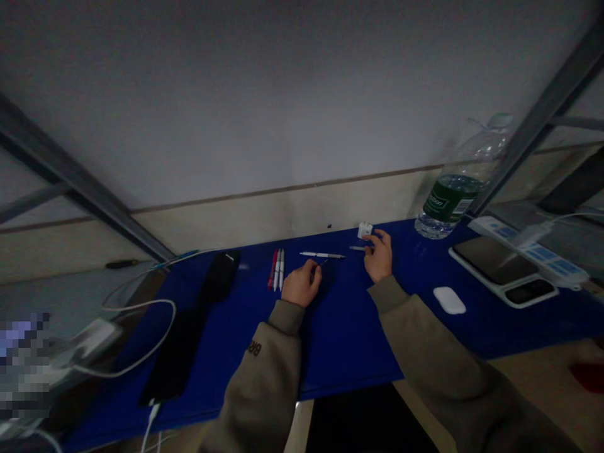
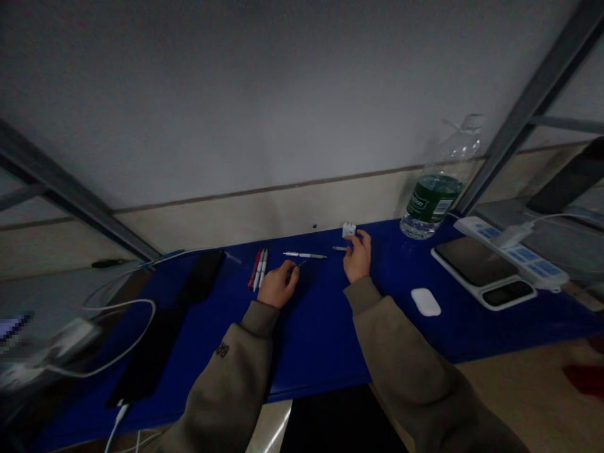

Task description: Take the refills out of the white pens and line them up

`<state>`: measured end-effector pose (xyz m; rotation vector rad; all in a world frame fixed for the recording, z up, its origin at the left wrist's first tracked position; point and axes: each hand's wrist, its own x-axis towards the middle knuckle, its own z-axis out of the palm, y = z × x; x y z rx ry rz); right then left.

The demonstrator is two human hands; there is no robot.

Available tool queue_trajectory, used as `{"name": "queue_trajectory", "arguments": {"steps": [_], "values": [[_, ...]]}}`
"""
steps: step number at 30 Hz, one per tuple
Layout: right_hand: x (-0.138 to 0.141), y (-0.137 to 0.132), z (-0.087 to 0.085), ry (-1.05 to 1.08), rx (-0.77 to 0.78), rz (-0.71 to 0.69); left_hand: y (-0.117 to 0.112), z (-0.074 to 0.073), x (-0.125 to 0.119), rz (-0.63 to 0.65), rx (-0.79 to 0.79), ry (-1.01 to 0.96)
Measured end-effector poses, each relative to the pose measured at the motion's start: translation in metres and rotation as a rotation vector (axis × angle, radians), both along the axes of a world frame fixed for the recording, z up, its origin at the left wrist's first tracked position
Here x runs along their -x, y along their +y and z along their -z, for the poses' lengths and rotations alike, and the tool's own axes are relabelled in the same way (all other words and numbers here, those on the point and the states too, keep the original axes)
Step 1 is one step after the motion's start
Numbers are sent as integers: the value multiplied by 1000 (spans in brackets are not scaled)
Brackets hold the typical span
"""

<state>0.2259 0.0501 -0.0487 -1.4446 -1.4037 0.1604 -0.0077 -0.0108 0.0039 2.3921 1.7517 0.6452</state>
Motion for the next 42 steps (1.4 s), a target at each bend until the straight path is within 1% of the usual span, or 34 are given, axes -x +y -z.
{"name": "queue_trajectory", "arguments": {"steps": [2, 3, 4, 6, 7, 9, 10, 12, 13, 15, 17, 20, 22, 25, 27, 29, 32, 35, 39, 42], "values": [[1, -3, -8, 5, -70, 111, 1, 1, 1, 42, -30, -14], [3, -4, -11, 12, -88, 117, 1, 2, 1, 61, -46, -19], [5, -6, -15, 36, -90, 79, 2, 2, 1, 79, -60, -20], [14, -10, -20, 121, -19, -84, 1, 2, 1, 110, -77, -7], [19, -12, -22, 151, 50, -177, 1, 2, 1, 119, -79, 6], [32, -19, -25, 149, 181, -390, 0, 3, 1, 128, -67, 36], [39, -23, -26, 142, 230, -499, -1, 3, 1, 134, -56, 50], [52, -30, -29, 147, 298, -671, -1, 4, 1, 150, -33, 71], [57, -33, -29, 146, 321, -723, -1, 5, 1, 158, -25, 80], [64, -38, -31, 120, 342, -781, 1, 7, 2, 176, -15, 86], [67, -40, -31, 140, 349, -815, 2, 10, 2, 201, -12, 59], [66, -38, -30, 255, 375, -868, 5, 13, 2, 234, -16, -5], [64, -34, -29, 362, 403, -873, 6, 12, 3, 214, -22, -21], [59, -30, -29, 487, 415, -822, 6, 9, 4, 160, -19, -27], [56, -29, -30, 508, 407, -779, 6, 6, 5, 147, -8, -57], [54, -29, -32, 507, 408, -758, 6, 3, 6, 164, 9, -105], [52, -30, -35, 529, 414, -801, 6, 1, 6, 200, 21, -174], [52, -30, -35, 577, 397, -844, 6, 1, 6, 187, 16, -199], [52, -29, -34, 580, 369, -813, 8, 3, 7, 132, 10, -203], [52, -28, -33, 574, 364, -800, 9, 2, 8, 141, 3, -222]]}}
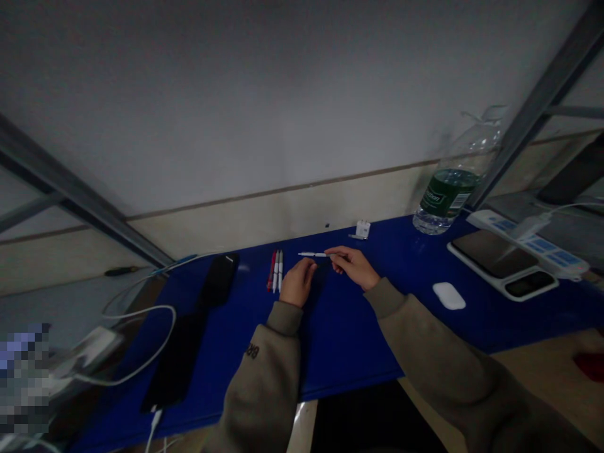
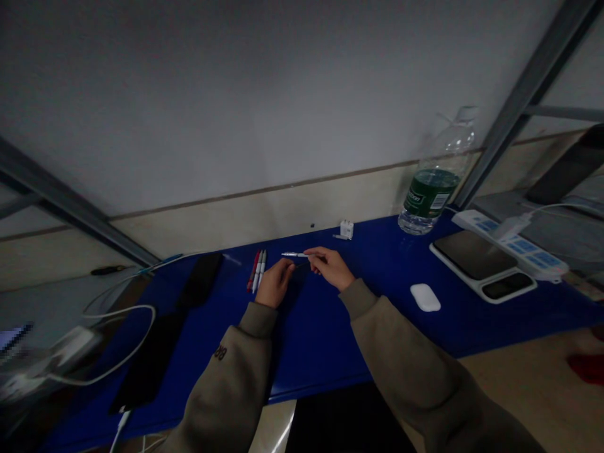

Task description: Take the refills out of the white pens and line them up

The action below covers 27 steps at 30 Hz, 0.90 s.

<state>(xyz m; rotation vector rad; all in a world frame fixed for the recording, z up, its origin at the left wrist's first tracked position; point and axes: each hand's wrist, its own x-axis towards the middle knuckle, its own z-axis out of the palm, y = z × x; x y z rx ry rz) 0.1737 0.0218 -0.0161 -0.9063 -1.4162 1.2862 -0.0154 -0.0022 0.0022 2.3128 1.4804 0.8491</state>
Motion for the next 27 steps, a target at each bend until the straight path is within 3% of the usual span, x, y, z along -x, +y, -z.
{"name": "queue_trajectory", "arguments": {"steps": [8, 18, 27], "values": [[0, 1, 1, -7, -14, 63, -1, -3, 0, -67, 33, 27], [1, -1, 0, 85, 79, -11, -1, -2, 1, -98, 70, -21], [-6, -6, -13, 236, 361, -209, 1, -1, 2, -100, 62, -88]]}}
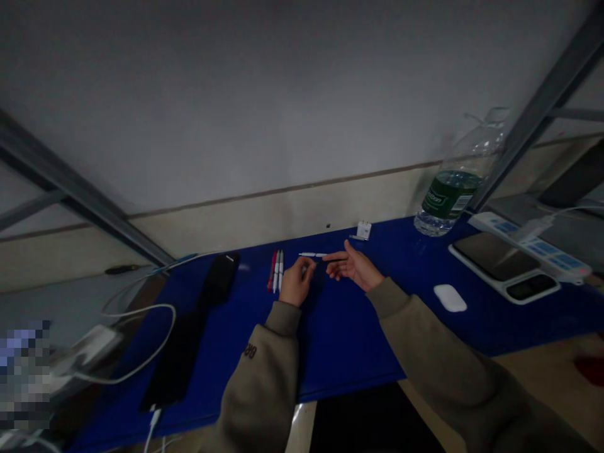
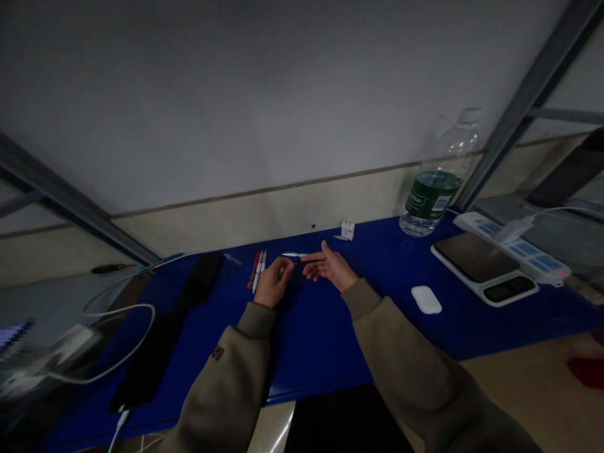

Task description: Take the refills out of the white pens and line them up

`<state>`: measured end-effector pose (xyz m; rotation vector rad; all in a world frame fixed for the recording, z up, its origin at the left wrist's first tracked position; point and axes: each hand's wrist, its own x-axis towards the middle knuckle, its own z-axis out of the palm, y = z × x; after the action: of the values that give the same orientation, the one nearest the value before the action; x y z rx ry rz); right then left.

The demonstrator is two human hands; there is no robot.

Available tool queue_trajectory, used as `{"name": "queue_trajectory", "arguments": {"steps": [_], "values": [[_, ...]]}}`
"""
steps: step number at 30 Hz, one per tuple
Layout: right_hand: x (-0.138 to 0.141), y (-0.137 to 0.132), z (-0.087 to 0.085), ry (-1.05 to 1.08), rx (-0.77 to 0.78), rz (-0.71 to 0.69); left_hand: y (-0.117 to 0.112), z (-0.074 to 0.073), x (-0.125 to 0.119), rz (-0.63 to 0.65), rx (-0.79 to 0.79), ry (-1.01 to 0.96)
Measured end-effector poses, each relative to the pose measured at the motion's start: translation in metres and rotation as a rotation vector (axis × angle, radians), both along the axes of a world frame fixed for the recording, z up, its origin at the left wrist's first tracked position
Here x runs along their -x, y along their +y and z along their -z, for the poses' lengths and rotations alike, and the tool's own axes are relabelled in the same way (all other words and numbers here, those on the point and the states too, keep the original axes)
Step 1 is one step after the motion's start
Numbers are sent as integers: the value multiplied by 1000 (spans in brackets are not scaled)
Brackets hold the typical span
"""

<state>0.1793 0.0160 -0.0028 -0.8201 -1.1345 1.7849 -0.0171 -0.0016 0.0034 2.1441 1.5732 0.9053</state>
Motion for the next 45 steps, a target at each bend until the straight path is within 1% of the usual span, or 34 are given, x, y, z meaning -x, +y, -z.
{"name": "queue_trajectory", "arguments": {"steps": [3, 7, 9, 13, 17, 19, 21, 23, 26, 30, 36, 41, 45], "values": [[-2, 3, 1, 23, 32, -28, 0, 0, 0, -7, 15, -16], [-2, 4, 3, 21, 36, -44, 0, 0, 0, -8, 50, -12], [-2, 4, 3, 19, 42, -47, 1, 0, 0, -10, 33, -20], [-3, 5, 4, 82, 45, -55, 1, 1, -1, -30, -18, -48], [-4, 6, 5, 100, 57, -69, 1, 2, 0, -17, 47, -32], [-4, 6, 6, 91, 67, -69, 1, 1, 0, 7, 49, -37], [-4, 7, 6, 91, 72, -69, 1, 1, 0, 28, 17, -65], [-5, 7, 5, 98, 69, -69, 0, 1, -1, 19, -9, -96], [-4, 6, 5, 101, 66, -69, 1, 4, -1, -20, 27, -115], [-4, 5, 4, 98, 70, -66, 5, 8, 1, -5, 94, -142], [-2, 4, 3, 94, 81, -58, 8, 7, 3, 14, 74, -298], [-1, 4, 5, 106, 74, -76, 10, 11, 5, -48, 141, -251], [0, 5, 7, 95, 79, -68, 10, 11, 4, -6, 90, -321]]}}
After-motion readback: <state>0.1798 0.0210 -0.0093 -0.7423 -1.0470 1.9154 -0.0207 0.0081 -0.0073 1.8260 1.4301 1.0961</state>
